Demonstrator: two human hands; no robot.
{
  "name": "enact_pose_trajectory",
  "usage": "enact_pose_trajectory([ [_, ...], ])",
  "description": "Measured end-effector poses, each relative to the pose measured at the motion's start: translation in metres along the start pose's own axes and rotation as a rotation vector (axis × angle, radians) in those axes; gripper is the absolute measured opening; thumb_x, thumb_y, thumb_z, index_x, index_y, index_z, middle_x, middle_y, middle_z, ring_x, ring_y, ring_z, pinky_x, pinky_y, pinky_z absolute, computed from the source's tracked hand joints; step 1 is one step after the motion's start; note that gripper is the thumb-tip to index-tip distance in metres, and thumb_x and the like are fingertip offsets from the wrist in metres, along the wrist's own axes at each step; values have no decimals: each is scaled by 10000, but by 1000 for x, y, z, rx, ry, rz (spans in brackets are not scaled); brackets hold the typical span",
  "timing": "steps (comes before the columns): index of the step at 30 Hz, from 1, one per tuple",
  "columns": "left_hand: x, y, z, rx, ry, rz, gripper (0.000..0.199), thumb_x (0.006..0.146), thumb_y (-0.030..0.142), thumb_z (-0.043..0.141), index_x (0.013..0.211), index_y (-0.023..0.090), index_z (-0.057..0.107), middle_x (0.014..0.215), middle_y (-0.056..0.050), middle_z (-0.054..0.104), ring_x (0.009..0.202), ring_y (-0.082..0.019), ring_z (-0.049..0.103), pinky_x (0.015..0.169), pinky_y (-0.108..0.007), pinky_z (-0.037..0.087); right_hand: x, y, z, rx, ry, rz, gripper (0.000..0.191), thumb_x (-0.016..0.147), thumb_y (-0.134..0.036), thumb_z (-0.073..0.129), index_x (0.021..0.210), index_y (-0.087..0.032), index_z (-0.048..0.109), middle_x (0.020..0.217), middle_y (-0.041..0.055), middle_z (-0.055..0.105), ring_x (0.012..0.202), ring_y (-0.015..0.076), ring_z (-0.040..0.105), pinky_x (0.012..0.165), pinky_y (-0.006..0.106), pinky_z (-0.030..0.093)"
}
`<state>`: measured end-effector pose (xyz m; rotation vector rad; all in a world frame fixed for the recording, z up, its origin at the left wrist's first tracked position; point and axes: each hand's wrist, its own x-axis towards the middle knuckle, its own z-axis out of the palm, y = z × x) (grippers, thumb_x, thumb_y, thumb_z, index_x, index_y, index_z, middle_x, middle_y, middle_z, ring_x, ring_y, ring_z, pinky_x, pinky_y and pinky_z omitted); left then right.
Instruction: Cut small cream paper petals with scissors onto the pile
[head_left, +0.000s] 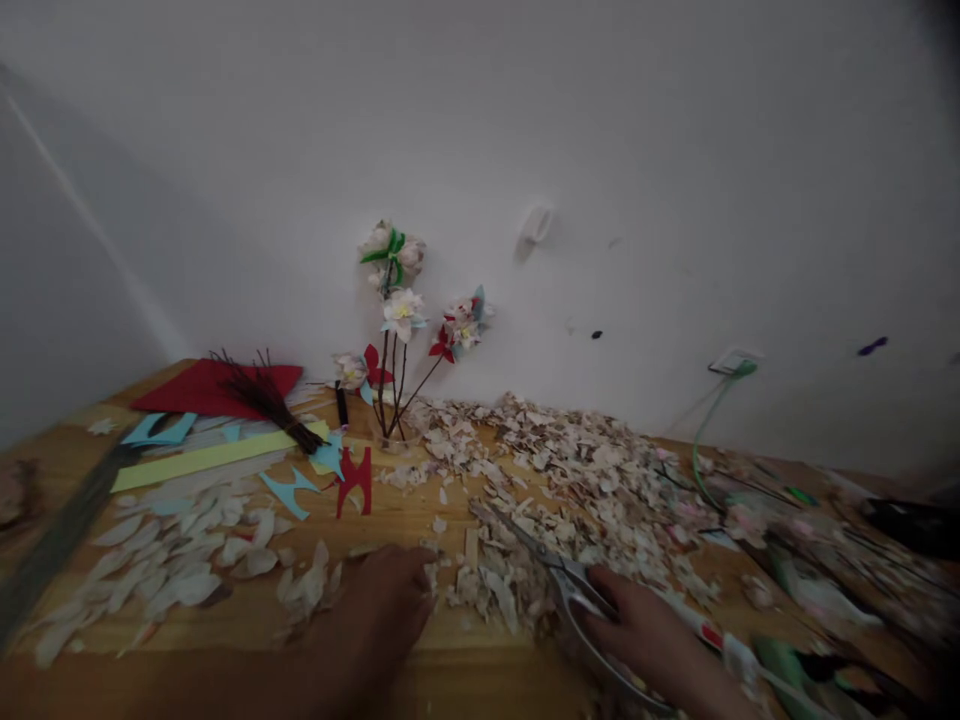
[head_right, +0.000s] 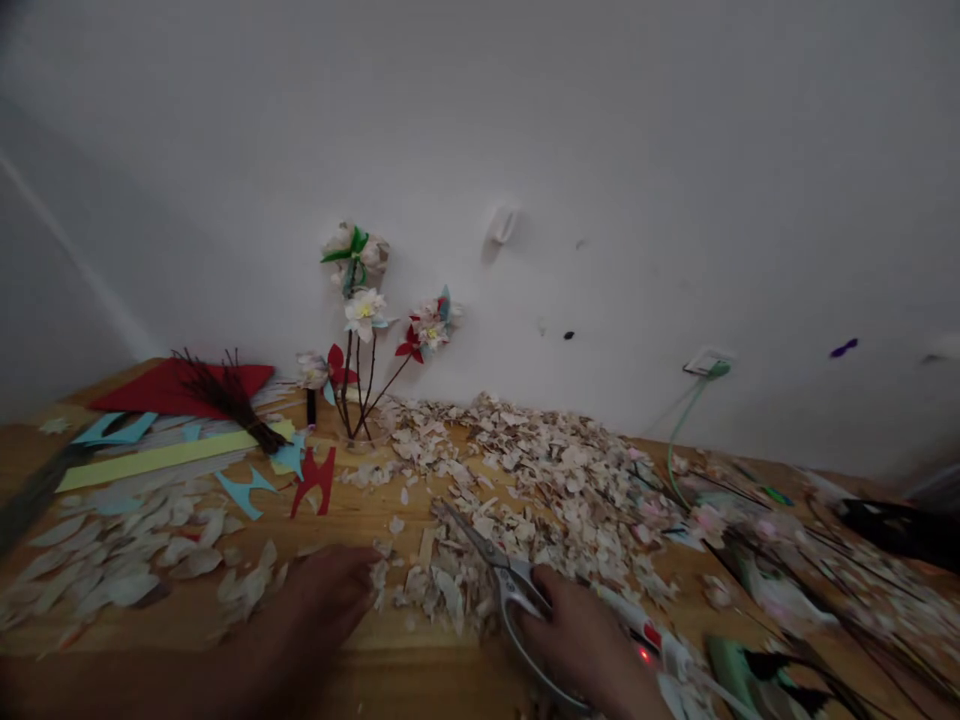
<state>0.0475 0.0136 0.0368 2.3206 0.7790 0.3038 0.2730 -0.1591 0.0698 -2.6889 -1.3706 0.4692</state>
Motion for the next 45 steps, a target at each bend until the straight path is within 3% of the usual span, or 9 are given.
enact_pose_trajectory([
  [3, 2, 1, -1, 64, -38, 12, 482, 702, 74, 468, 1168, 152, 567, 1220, -108, 593, 1147, -224, 512, 1007, -366, 375, 8, 3, 8, 33, 81, 100, 220, 756, -396, 366, 765, -216, 491, 761, 107, 663, 715, 272, 605, 609, 324, 355],
  [8, -3, -3, -1, 142, -18, -37, 596, 713, 70, 398, 1306, 102, 437, 1376, -140, 463, 1281, -228, 393, 1073, -387, 298, 22, 5, 25, 333, 209, 172, 296, 644, -470, 369, 748, -222, 494, 783, 122, 666, 747, 297, 617, 661, 358, 420],
  [14, -15, 16, 15, 259, -185, -177, 709, 682, 237, 543, 1364, 115, 393, 1470, -153, 330, 1366, -401, 155, 1097, -573, 117, 35, 1, 44, 472, 260, 149, 299, 672, -454, 385, 807, -219, 513, 830, 96, 685, 800, 275, 631, 697, 339, 457],
  [21, -18, 11, 60, 7, -479, 291, 664, 695, 141, 584, 1336, 210, 425, 1452, -101, 383, 1326, -269, 340, 1087, -396, 298, 33, 1, 44, 595, 345, 117, 287, 633, -438, 440, 784, -216, 542, 786, 82, 685, 795, 293, 627, 709, 358, 461],
  [26, -15, -3, 40, -70, -122, 247, 575, 759, 140, 498, 1319, 245, 422, 1429, -59, 423, 1327, -209, 339, 1105, -408, 277, 28, 5, 41, 661, 332, 118, 352, 612, -464, 454, 818, -194, 546, 827, 100, 693, 783, 282, 626, 730, 350, 470],
  [29, -5, 1, 29, 38, -171, 240, 588, 738, 169, 549, 1316, 199, 441, 1436, -92, 411, 1355, -253, 280, 1116, -464, 223, 27, 6, 44, 688, 302, 101, 347, 596, -465, 459, 793, -195, 551, 815, 103, 699, 781, 279, 629, 736, 347, 476],
  [33, -5, 9, 48, 156, -285, 320, 647, 691, 281, 689, 1296, 184, 479, 1450, -183, 347, 1358, -352, 231, 1093, -563, 149, 28, 7, 45, 666, 292, 113, 330, 582, -470, 464, 758, -202, 542, 784, 103, 696, 770, 291, 631, 719, 361, 480],
  [37, -19, 12, 70, 165, -377, 449, 331, 821, 290, 595, 1151, 289, 612, 1412, -133, 424, 1336, -341, 289, 1070, -593, 161, 30, 5, 41, 612, 264, 98, 346, 614, -483, 452, 774, -191, 548, 798, 92, 695, 788, 279, 635, 726, 341, 482],
  [45, -22, 23, 24, 113, -328, 288, 439, 708, 96, 536, 1132, 187, 600, 1430, -136, 407, 1326, -309, 330, 1091, -500, 239, 14, -25, 49, 350, 162, 127, 221, 712, -387, 423, 834, -208, 467, 832, 139, 677, 768, 298, 629, 657, 350, 432],
])
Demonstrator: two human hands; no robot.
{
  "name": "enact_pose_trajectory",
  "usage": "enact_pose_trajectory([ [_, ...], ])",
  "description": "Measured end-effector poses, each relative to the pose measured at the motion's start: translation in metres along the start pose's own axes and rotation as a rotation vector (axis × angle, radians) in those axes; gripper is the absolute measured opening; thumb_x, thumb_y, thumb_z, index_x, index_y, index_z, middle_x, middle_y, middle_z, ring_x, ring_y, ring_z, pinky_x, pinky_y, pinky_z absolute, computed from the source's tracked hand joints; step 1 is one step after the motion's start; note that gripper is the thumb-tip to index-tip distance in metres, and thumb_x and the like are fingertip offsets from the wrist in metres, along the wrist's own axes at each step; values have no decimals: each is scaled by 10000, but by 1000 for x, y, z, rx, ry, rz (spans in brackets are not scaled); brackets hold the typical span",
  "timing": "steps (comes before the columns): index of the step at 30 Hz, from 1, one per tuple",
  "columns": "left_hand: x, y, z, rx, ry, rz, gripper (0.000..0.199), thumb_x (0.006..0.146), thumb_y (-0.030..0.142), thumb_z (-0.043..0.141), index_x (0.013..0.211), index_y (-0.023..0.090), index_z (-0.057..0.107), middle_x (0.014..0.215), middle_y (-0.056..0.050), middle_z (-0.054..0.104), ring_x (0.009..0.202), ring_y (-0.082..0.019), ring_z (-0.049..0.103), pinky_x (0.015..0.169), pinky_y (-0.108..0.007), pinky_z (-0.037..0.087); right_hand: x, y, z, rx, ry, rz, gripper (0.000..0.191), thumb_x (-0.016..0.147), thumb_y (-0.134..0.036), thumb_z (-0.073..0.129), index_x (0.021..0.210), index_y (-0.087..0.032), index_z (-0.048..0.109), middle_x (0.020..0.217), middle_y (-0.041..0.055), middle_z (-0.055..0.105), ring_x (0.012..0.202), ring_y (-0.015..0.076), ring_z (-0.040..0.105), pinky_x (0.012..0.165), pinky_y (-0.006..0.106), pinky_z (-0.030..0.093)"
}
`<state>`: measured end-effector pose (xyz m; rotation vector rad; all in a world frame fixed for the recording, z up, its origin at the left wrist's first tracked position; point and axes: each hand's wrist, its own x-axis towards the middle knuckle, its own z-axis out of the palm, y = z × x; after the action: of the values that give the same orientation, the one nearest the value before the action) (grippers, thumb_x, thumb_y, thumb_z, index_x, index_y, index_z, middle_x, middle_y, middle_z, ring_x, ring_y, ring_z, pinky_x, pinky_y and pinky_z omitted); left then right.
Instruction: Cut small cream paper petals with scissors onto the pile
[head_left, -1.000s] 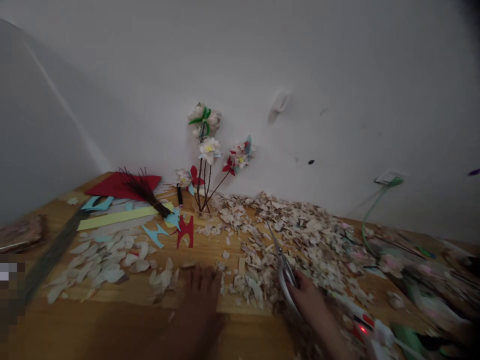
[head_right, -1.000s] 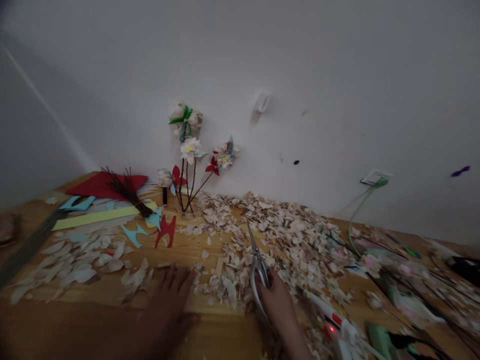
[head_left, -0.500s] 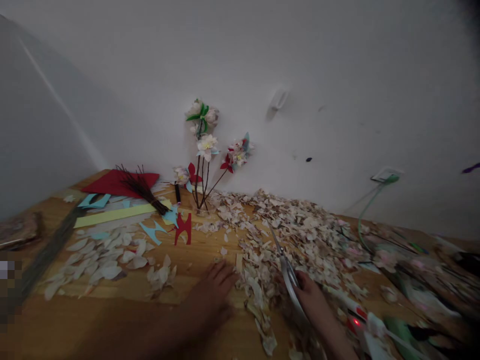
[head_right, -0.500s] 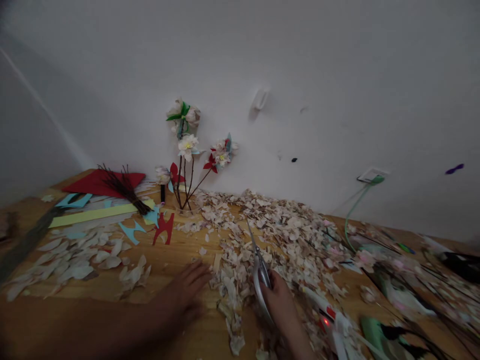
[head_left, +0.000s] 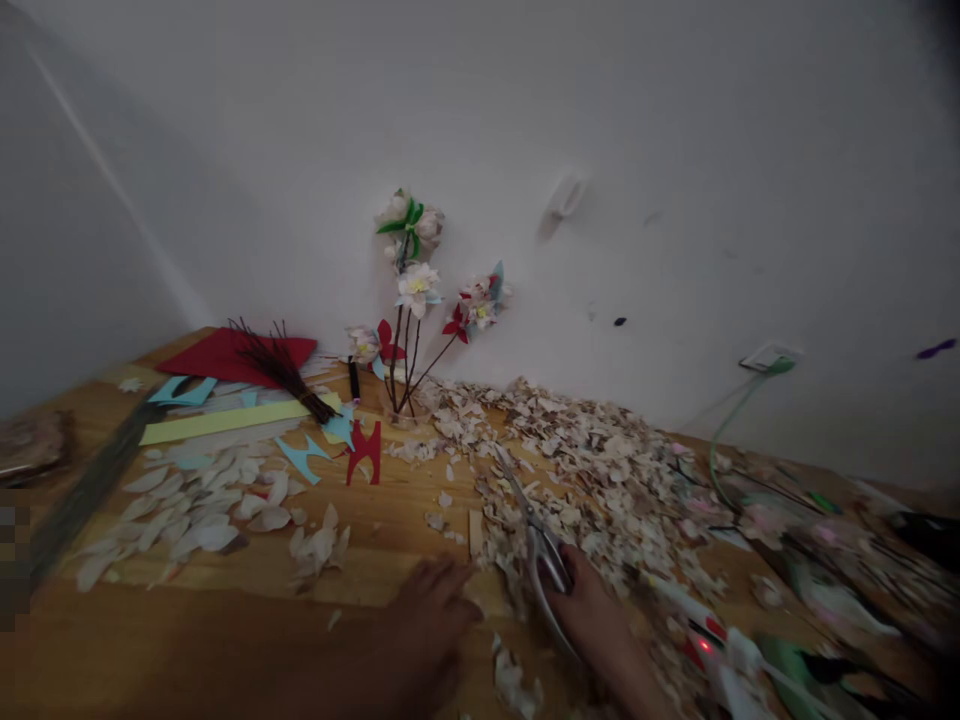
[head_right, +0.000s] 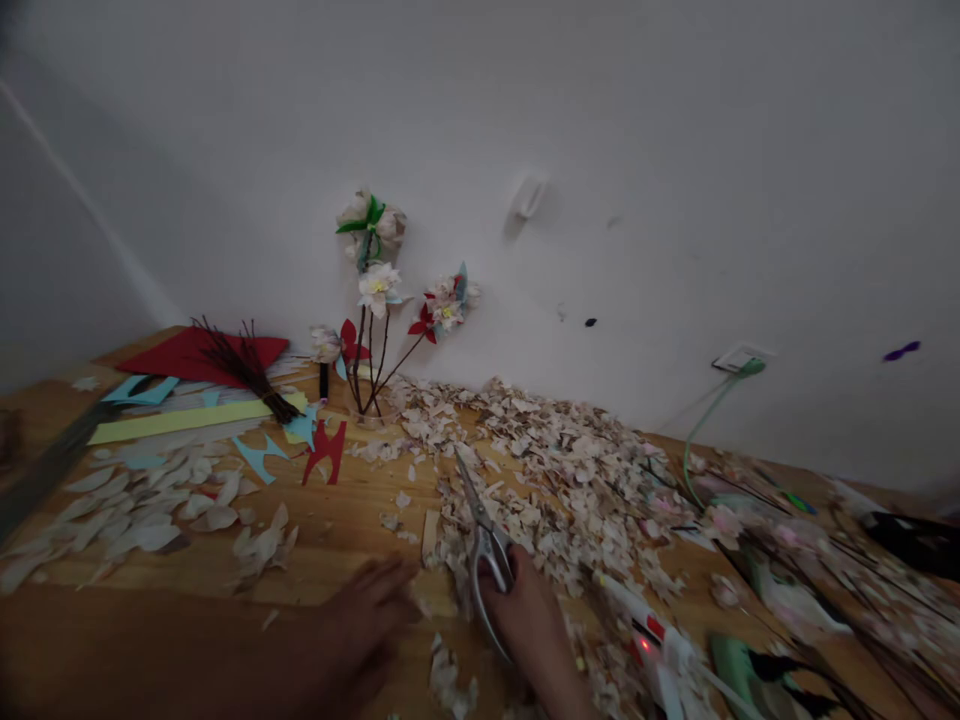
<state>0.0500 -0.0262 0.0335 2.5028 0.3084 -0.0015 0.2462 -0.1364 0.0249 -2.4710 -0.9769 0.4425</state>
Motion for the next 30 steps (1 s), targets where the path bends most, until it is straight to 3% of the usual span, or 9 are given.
enact_pose_trajectory([
  [7, -4, -6, 2, -137, 76, -8, 473, 692, 101, 506, 1152, 191, 570, 1383, -103, 471, 1316, -272, 348, 1107, -466, 242, -5, -20, 20, -108, 37, 31, 230, 754, -347, 422, 911, -182, 453, 866, 223, 658, 814, 392, 618, 681, 412, 377],
  [12, -6, -17, 6, -335, 212, -31, 459, 665, 65, 512, 1090, 218, 589, 1285, -91, 548, 1202, -231, 478, 1028, -380, 372, 6, -17, 16, 177, -8, 14, 305, 653, -440, 443, 840, -200, 462, 815, 125, 633, 805, 300, 590, 717, 371, 416],
  [16, 4, -21, 5, -591, 371, -131, 284, 710, 123, 531, 973, 195, 612, 1054, -80, 648, 1007, -218, 585, 926, -372, 428, 4, -28, 10, 454, -100, -17, 395, 539, -522, 588, 767, -219, 479, 727, 27, 576, 712, 228, 550, 661, 308, 439],
  [18, 11, -18, 3, -810, 395, -180, 218, 709, 221, 602, 922, 176, 614, 960, -79, 662, 900, -221, 609, 833, -363, 464, -2, -38, 9, 549, -136, -35, 384, 510, -468, 659, 758, -218, 507, 722, 6, 579, 677, 204, 528, 648, 298, 431],
  [21, 20, -14, -3, -1156, 413, -197, 293, 606, 309, 728, 826, 160, 606, 799, -47, 669, 757, -195, 616, 712, -317, 476, -12, -54, 11, 659, -196, -68, 330, 499, -363, 704, 736, -205, 539, 695, -9, 585, 635, 175, 496, 621, 283, 414],
  [24, 23, -14, -10, -1275, 464, -226, 328, 551, 338, 772, 747, 154, 584, 638, 2, 634, 616, -143, 587, 610, -269, 457, -18, -66, 13, 764, -238, -100, 282, 477, -266, 726, 672, -200, 533, 616, -45, 522, 601, 148, 444, 583, 259, 376],
  [30, 16, -19, -21, -1368, 515, -261, 436, 478, 409, 816, 724, 153, 563, 558, 34, 615, 532, -106, 546, 527, -249, 481, -14, -79, 7, 844, -97, -127, 293, 479, -255, 773, 679, -183, 572, 615, -40, 544, 579, 139, 451, 536, 246, 377],
])
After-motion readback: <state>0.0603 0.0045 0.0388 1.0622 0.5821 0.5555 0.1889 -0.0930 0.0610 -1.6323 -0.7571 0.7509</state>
